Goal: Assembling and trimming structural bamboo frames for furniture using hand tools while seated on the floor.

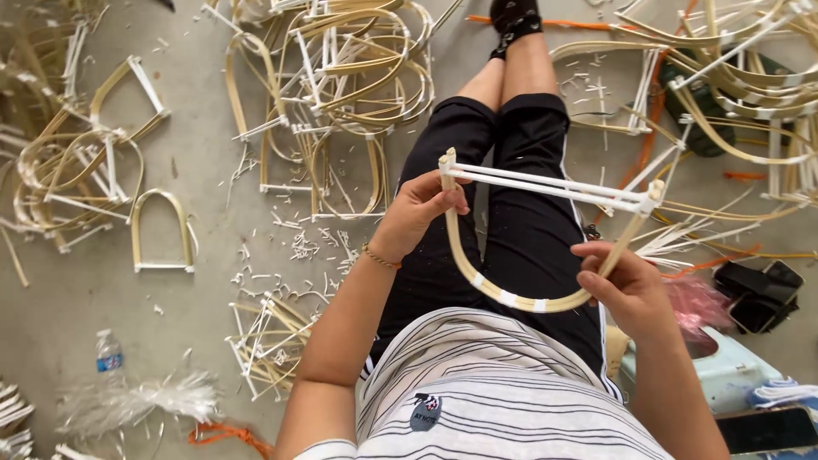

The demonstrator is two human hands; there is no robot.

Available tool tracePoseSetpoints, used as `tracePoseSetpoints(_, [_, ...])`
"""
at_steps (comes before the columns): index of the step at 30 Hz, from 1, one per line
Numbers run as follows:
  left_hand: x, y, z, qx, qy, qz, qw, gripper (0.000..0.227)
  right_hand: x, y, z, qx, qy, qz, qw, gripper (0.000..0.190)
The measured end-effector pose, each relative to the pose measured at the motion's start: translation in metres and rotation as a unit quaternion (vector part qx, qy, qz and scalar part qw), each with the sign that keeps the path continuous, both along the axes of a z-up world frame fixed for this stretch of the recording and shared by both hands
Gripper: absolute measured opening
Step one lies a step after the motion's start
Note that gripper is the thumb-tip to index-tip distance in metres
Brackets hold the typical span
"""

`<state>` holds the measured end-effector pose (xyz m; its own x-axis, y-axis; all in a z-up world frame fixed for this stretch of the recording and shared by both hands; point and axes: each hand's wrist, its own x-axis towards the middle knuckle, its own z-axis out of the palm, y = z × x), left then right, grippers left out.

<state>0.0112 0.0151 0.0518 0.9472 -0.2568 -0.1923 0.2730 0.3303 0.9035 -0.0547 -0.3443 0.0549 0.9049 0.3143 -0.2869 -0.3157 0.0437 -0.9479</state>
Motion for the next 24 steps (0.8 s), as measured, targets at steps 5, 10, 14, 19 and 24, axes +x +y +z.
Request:
tracePoseSetpoints(5, [0.000,-0.002,-0.010,-0.100,0.008,-0.021,0.995,0.028,-0.004,-0.002,0.011,-0.013,-0.027,0.011,0.999,0.040])
tracePoseSetpoints(10, [0.017,-0.024,-0.012,0.062,-0.024,0.038,0.997,0.027,-0.011,0.017,0.004,0.003,0.000,0.015,1.000,0.040])
tracePoseSetpoints(14, [0.049,-0.028,0.022,0.146,-0.067,0.127,0.979,0.034,0.013,0.036,0.041,-0.017,-0.122,0.104,0.987,0.046])
tracePoseSetpoints(19, [0.046,-0.023,0.123,0.379,-0.299,-0.083,0.872,0.036,0.032,0.000,0.017,-0.077,-0.048,0.003,0.996,0.042])
tracePoseSetpoints(24, [0.005,-0.062,0.113,0.446,-0.280,-0.219,0.821,0.034,0.031,0.004,0.017,-0.075,0.063,0.084,0.992,0.024])
